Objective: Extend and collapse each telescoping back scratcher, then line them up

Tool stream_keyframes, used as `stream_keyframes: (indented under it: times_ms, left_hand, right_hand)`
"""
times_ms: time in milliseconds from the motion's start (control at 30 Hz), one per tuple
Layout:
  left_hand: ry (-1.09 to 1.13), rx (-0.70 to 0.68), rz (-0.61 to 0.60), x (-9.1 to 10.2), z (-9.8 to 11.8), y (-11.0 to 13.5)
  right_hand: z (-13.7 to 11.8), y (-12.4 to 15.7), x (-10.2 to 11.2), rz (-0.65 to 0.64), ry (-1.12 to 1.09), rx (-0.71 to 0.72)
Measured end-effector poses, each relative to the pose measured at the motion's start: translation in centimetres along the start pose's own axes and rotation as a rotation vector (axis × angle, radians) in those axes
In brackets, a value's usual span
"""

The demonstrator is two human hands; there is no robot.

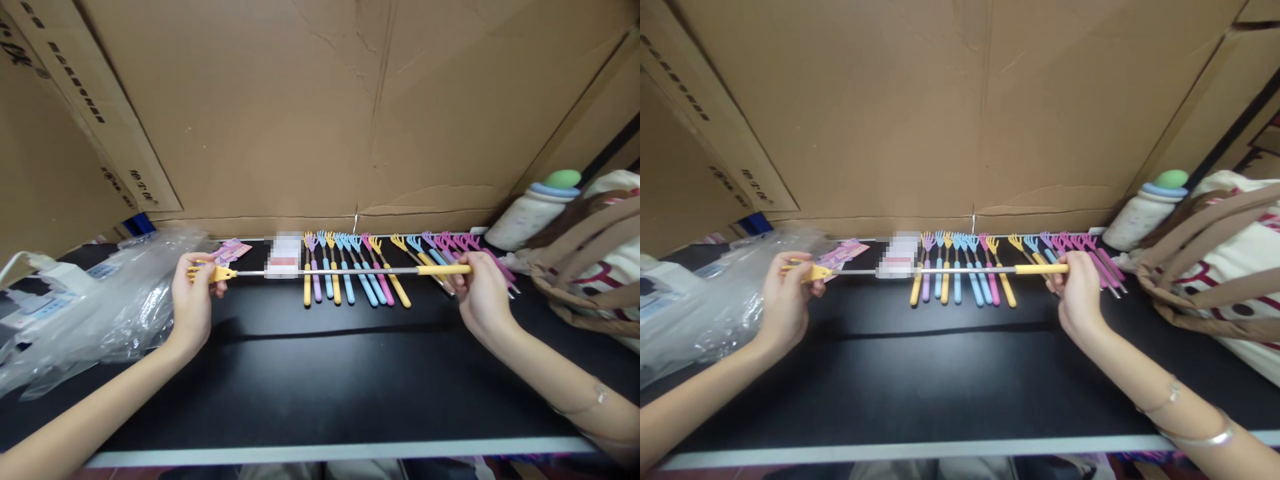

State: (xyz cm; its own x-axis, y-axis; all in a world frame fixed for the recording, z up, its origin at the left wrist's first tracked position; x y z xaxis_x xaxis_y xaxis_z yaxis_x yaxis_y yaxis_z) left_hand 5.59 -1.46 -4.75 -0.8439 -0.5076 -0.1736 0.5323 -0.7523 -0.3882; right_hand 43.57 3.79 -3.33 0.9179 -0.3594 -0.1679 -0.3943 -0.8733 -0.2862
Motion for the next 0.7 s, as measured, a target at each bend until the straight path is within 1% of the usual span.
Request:
stream_keyframes:
  times_ms: [133, 167, 267, 333, 433, 467, 567, 633, 700]
  left_hand:
    - [-0.032, 0.04, -0.178, -1.6, -0.6, 1.6]
    - [-0.03, 0.029, -0.208, -2.0, -0.7, 1.9]
    - [-0.052, -0.009, -0.246, -2.9, -0.6, 2.4]
    - [-0.084, 0.015, -0.306, -3.5, -0.4, 3.1]
    - [-0.091, 0.067, -0.452, -4.5, -0.2, 4.4]
    - [-0.086, 0.069, -0.476, -4.8, -0.1, 4.8]
    - [-0.094, 0.07, -0.499, -5.0, -0.3, 5.3]
    - [-0.111, 0.088, -0.514, -4.7, -0.6, 5.2]
    - [-0.132, 0.108, -0.542, -4.3, -0.8, 4.9]
  right_hand:
    - [0.0, 1.2, -1.6, -0.085, -0.022, 0.012]
    - [0.0, 1.5, -2.0, -0.104, -0.032, 0.029]
    - [0.0, 2.6, -3.1, -0.145, -0.036, 0.094]
    - [0.1, 3.4, -3.8, -0.21, -0.002, 0.122]
    - [0.3, 4.9, -4.8, -0.338, 0.075, 0.141]
    - [0.4, 5.3, -5.1, -0.362, 0.095, 0.152]
    - [0.3, 6.0, -5.5, -0.375, 0.138, 0.192]
    - [0.3, 6.0, -5.3, -0.379, 0.163, 0.211]
    - [0.3, 5.9, -4.9, -0.418, 0.205, 0.226]
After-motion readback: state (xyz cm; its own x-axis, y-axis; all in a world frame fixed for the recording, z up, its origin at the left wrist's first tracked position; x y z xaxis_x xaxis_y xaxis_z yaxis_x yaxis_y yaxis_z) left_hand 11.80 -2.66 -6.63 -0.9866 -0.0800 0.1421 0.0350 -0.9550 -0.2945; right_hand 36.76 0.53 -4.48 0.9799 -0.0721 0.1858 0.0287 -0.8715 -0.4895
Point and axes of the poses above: each hand's wrist, its own y-axis away from the middle knuckle, its own x-axis out of the back of the hand, z = x × y, the point moved 1 cm from there along -y, towards the middle knuckle, and after that the axes turned 2 degrees about y, right-handed, at the moved point
